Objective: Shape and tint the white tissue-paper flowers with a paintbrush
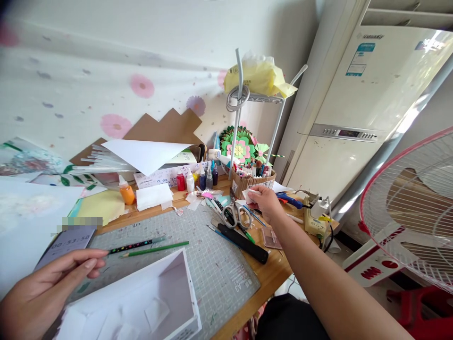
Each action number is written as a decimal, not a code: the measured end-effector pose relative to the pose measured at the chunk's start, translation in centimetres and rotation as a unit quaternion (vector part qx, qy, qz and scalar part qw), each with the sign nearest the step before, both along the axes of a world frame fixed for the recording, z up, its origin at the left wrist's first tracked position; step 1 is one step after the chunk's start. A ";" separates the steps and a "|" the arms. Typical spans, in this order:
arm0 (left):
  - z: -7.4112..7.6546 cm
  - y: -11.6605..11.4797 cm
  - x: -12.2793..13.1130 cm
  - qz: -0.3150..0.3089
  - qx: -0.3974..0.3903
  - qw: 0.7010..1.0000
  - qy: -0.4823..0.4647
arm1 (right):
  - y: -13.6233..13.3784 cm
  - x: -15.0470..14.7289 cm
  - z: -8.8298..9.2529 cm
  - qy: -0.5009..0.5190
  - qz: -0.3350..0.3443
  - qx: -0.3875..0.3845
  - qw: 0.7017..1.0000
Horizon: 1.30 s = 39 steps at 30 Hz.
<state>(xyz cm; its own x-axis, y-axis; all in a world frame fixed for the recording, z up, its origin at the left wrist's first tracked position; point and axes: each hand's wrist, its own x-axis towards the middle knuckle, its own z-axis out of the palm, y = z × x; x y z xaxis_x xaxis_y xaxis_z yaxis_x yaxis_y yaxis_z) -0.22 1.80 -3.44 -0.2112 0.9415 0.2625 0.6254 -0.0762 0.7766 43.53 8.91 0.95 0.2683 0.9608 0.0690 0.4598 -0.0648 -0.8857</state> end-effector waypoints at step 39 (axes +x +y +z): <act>2.1 -1.3 1.6 -0.118 -0.092 0.976 -0.160 | 4.0 -11.2 2.1 -0.483 0.305 0.131 0.810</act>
<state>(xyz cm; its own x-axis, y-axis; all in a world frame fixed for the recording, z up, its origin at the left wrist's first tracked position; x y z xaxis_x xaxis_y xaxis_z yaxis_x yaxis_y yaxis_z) 1.43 0.51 -1.38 -0.0269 0.9989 0.0396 0.3304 -0.0285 0.9434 32.34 12.94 3.09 -0.5516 0.8127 0.1879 0.8224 0.5675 -0.0401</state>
